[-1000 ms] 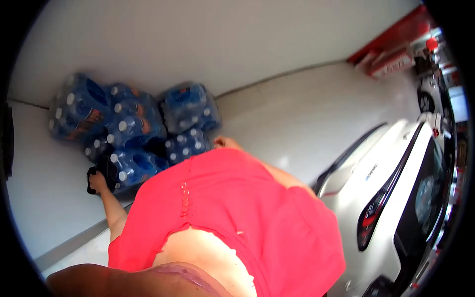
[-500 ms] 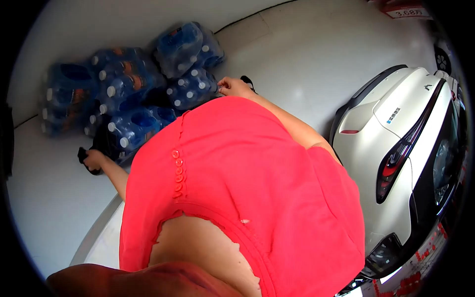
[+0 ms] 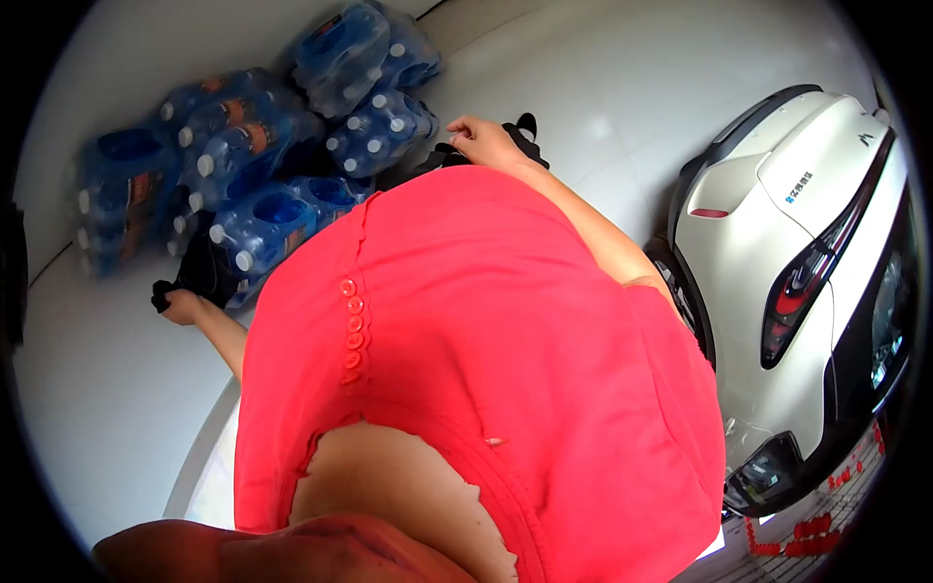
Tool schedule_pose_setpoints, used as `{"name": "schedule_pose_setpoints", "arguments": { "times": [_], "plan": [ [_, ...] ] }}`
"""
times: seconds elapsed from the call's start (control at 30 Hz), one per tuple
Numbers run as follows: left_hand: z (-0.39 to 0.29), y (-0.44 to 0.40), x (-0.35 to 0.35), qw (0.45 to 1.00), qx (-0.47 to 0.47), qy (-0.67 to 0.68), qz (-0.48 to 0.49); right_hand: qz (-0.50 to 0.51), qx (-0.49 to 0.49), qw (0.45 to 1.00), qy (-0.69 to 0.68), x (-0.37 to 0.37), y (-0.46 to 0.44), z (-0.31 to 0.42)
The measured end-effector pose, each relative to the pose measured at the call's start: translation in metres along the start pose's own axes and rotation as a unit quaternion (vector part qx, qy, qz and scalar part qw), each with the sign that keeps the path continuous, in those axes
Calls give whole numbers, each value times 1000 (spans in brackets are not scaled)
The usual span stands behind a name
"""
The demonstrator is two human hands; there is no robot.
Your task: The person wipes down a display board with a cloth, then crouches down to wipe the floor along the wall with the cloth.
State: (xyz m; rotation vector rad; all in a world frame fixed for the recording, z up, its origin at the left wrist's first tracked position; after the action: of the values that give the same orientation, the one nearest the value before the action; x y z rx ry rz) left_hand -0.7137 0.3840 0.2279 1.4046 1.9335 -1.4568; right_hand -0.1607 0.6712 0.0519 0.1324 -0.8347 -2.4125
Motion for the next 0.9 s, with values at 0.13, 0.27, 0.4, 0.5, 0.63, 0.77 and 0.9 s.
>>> {"name": "schedule_pose_setpoints", "arguments": {
  "times": [0.13, 0.27, 0.4, 0.5, 0.63, 0.77, 0.9],
  "plan": [
    [-24, 44, 19, 936, 146, -320, 3, 31, 2, 999, 22, -11, -17, -8],
    [-37, 80, 36, 859, 291, -387, 166, 45, -27, 996, 68, -31, -17, 2],
    [-10, 36, 34, 935, 196, -289, 62, -6, -64, 997, 51, -74, -7, -3],
    [-60, 77, -17, 920, 198, -306, -148, -38, 2, 999, 32, -106, 9, -1],
    [-25, 131, 12, 853, 399, -297, 157, -66, -3, 997, 27, -135, 12, -21],
    [-20, 100, 15, 948, 220, -224, 50, -67, 0, 997, 39, -147, 12, -30],
    [-65, 115, 6, 901, 69, -426, 27, -88, -13, 996, 17, -162, 16, -29]
  ]
}}
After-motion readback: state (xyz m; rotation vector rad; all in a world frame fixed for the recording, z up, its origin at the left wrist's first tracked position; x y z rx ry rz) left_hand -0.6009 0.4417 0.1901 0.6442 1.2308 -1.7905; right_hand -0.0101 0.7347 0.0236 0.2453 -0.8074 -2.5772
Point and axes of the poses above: each hand's wrist, its own y-axis away from the middle knuckle, its own x-axis out of the palm, z = x × y, the point moved 4 cm from there along -y, towards the middle knuckle, and after that the axes turned 14 degrees about -y, right-handed, at the moved point
